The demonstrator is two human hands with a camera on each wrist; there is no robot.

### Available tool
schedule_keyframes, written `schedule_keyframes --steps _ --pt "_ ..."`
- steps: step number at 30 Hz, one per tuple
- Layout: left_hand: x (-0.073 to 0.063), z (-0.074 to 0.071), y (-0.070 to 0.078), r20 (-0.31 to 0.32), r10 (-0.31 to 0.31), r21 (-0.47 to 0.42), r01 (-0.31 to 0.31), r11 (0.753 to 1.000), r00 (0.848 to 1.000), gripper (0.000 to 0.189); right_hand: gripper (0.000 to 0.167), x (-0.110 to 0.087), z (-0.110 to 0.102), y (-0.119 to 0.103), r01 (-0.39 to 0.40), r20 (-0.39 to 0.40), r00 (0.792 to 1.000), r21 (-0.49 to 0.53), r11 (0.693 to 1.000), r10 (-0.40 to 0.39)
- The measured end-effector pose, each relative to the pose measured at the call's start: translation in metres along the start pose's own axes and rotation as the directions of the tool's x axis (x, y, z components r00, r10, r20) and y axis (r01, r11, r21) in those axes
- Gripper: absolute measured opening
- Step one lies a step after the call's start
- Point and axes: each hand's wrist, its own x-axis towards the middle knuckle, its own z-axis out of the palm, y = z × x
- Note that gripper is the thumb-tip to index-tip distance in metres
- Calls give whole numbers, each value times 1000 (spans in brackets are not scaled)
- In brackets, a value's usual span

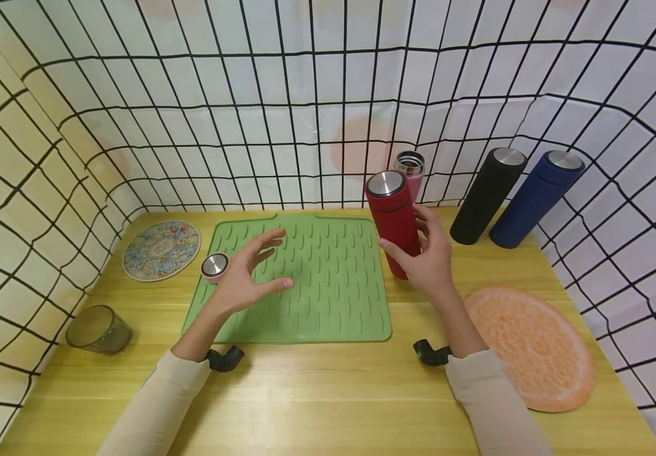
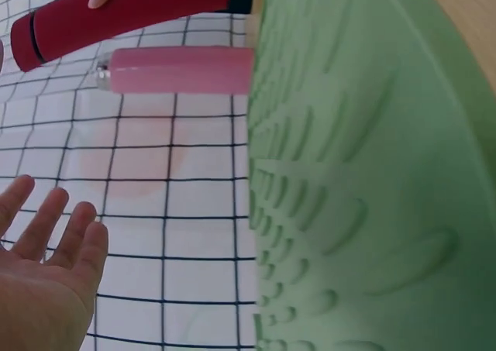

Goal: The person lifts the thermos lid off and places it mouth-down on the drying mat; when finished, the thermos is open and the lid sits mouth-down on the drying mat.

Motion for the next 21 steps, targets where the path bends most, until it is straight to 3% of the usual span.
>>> schedule_keyframes --steps 13,21 --pt "10 1 27 1 69 -73 -69 995 998 99 81 -18 34 -21 40 205 978 41 998 -48" --pt "17 4 42 -2 139 -135 -138 981 990 93 78 -19 45 -25 85 346 934 29 996 -90"
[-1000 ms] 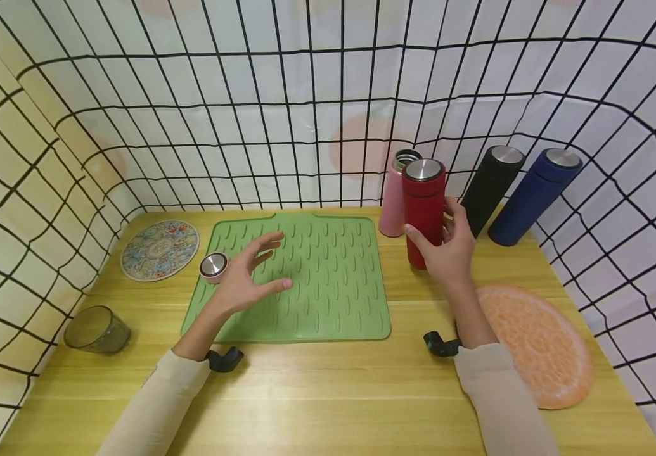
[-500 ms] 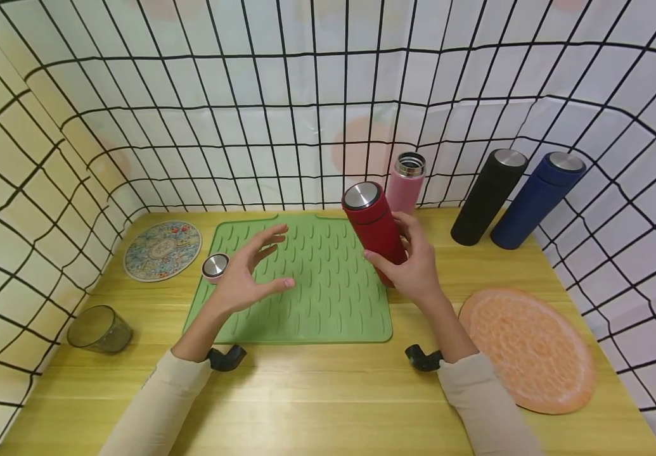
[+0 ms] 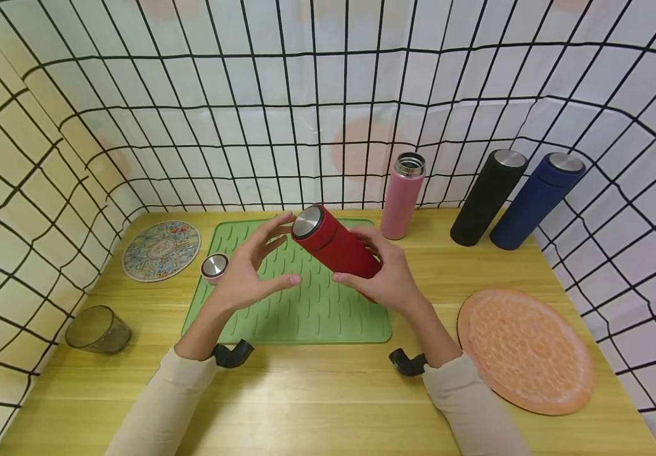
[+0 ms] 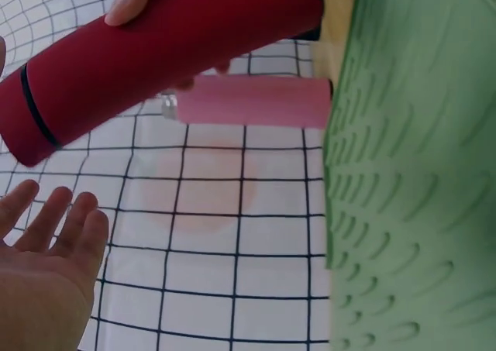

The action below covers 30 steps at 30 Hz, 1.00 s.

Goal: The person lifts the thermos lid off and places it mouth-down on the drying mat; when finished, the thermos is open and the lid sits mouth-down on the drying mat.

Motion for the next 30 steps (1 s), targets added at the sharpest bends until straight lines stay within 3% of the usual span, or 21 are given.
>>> schedule_keyframes --steps 4,9,14,21,30 --pt "2 2 4 -17 43 -32 -43 999 999 92 77 3 6 -5 38 61 997 -6 999 -38" --pt "2 1 5 -27 67 -60 -68 996 997 86 75 6 11 -12 60 83 995 5 998 -60" --pt "3 3 7 -8 116 -96 -116 989 993 86 76 7 10 -15 69 102 992 17 997 -71" --pt "2 4 9 31 143 -153 -136 979 989 83 73 6 10 -17 104 167 980 18 994 -106" --pt "-1 0 8 76 216 -323 -181 929 974 86 75 5 6 -23 86 241 965 78 993 -103"
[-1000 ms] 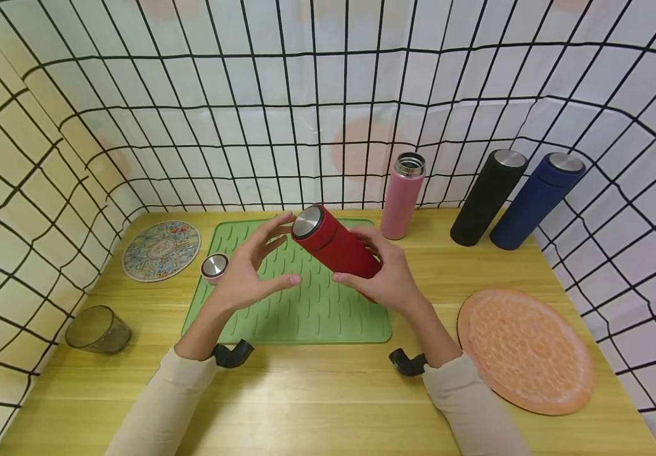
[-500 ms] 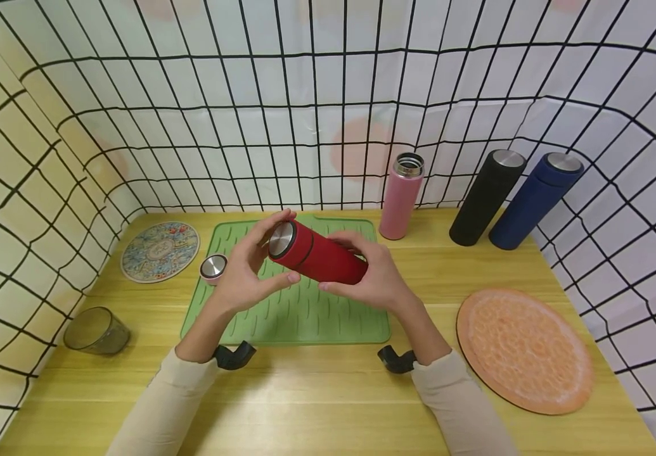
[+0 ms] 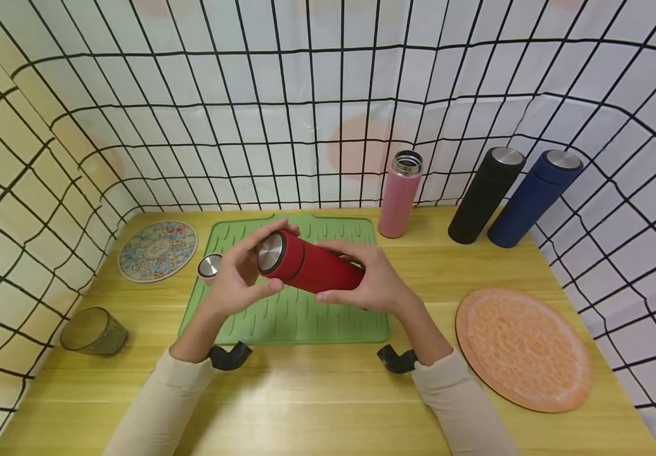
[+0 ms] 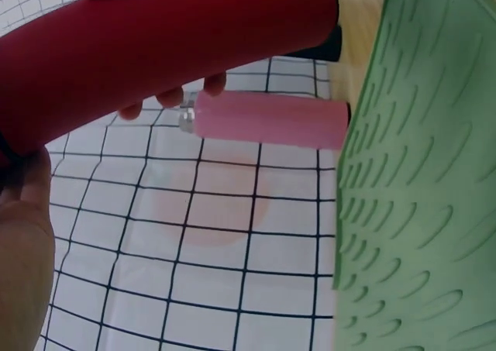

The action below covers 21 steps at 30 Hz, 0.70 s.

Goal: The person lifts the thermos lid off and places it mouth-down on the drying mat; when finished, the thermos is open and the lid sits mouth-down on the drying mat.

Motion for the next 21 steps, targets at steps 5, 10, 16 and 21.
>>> schedule_keyframes --steps 5,10,16,21 --pt "-2 -2 2 12 18 -42 -17 999 1000 83 74 -1 -2 -3 -14 21 1000 7 1000 13" --pt "-2 -1 1 -29 -22 -5 22 1000 999 81 77 -1 -4 -6 -2 35 999 1 1000 2" --pt "-2 2 0 -87 -32 75 38 996 996 82 78 1 -3 -5 22 36 999 -15 1000 -21" --pt "-2 7 0 -139 -22 107 37 994 990 81 77 1 -3 -5 27 23 999 -18 999 -27"
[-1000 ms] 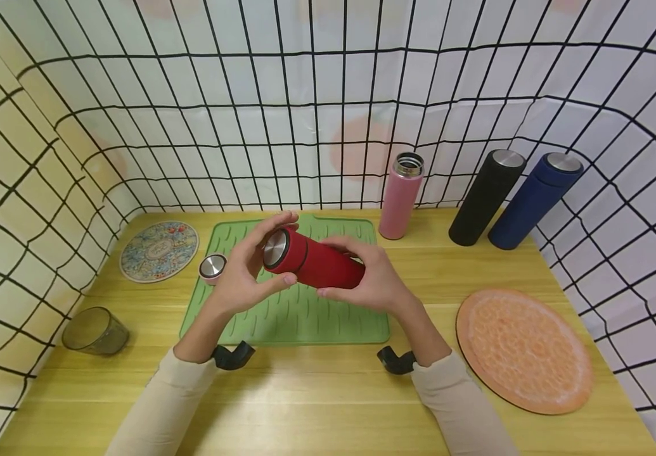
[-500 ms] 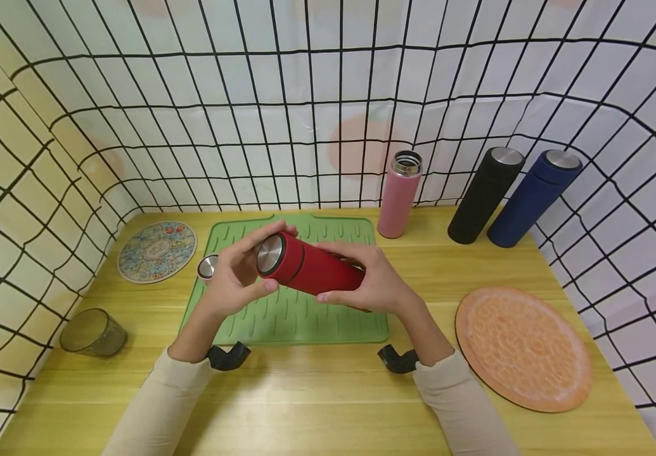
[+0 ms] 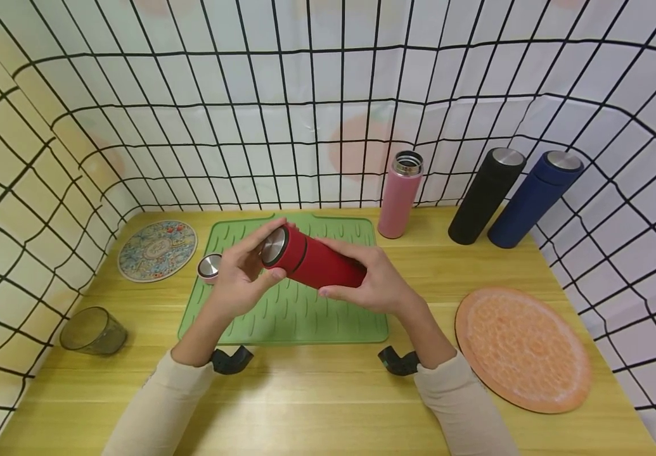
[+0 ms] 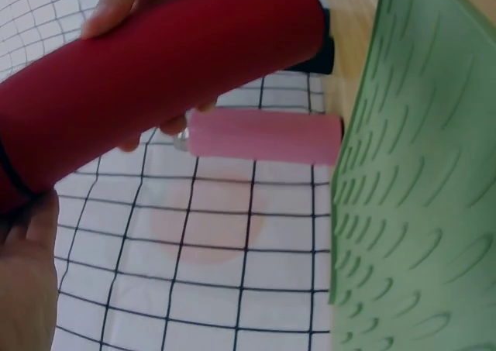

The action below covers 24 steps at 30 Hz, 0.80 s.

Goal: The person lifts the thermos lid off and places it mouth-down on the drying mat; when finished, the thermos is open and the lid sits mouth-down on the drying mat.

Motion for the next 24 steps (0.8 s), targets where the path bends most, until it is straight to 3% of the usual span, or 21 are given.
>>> schedule_keyframes --steps 5,10,13,15,19,21,24 --pt "-1 8 -3 -125 -22 50 28 998 992 76 78 -1 4 1 -5 -79 997 -85 996 -1" --pt "-2 14 -6 -288 -99 69 124 990 952 72 78 3 14 3 41 -182 980 -226 973 -84" --pt "-1 12 -8 -307 -141 16 153 988 941 76 77 5 17 2 45 -207 973 -248 968 -98" --pt "-1 9 -9 -256 -141 -37 136 990 956 79 78 4 14 0 10 -200 978 -215 977 -54" --pt "0 2 -7 -66 -70 -129 61 990 995 83 78 -1 2 -3 -47 -111 993 -101 994 36" --pt "0 -1 -5 28 -20 -181 24 983 999 82 78 -3 -4 -4 -43 -50 998 -53 998 40" --pt "0 -3 -2 123 33 -241 -2 971 992 82 76 -6 -10 -7 -26 21 999 -6 1000 26"
